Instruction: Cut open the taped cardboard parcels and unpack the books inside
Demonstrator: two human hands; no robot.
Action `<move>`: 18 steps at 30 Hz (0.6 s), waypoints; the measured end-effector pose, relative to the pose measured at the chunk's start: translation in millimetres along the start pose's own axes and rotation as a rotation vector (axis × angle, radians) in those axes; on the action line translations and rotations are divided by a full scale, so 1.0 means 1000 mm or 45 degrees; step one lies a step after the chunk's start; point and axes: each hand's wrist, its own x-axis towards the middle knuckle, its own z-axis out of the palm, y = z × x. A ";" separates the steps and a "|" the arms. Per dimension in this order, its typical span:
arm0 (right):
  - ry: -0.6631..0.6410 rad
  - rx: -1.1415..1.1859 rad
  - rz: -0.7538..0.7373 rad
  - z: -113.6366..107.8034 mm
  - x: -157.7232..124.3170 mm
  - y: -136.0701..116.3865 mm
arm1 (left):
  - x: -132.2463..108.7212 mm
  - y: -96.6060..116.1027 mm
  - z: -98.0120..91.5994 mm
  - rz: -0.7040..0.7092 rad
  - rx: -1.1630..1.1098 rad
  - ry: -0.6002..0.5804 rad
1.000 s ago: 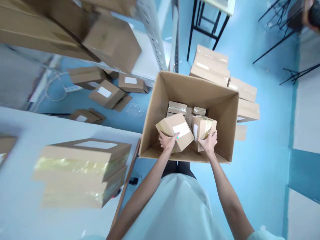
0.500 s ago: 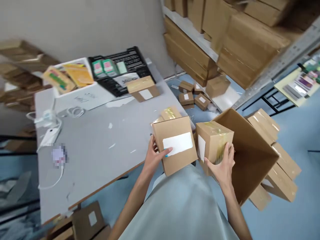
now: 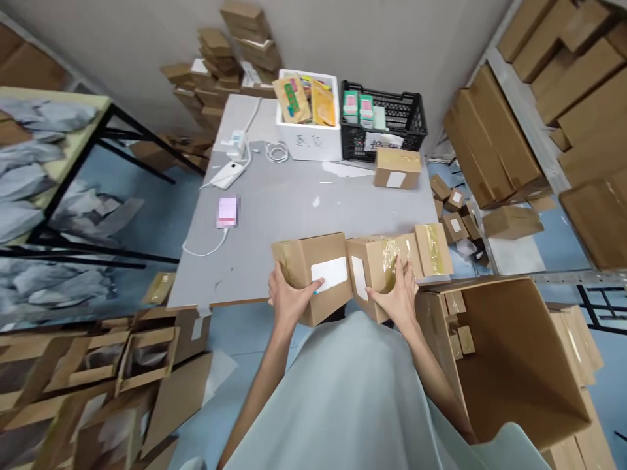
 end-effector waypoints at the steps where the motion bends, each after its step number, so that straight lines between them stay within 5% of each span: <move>1: -0.040 -0.016 0.009 0.018 0.013 -0.020 | 0.016 -0.005 -0.005 -0.034 0.023 -0.002; 6: -0.195 -0.093 0.129 0.115 0.065 -0.115 | 0.087 -0.020 -0.005 -0.221 0.132 -0.014; 10: -0.217 -0.055 0.158 0.174 0.092 -0.161 | 0.125 -0.033 0.012 -0.233 0.110 -0.106; 13: -0.277 0.058 0.033 0.186 0.108 -0.157 | 0.140 -0.055 0.017 -0.072 0.038 -0.169; 16: -0.342 0.144 -0.078 0.171 0.112 -0.119 | 0.144 -0.095 0.012 0.033 -0.057 -0.159; 18: -0.440 0.138 0.017 0.157 0.105 -0.086 | 0.140 -0.127 0.005 0.042 -0.054 -0.183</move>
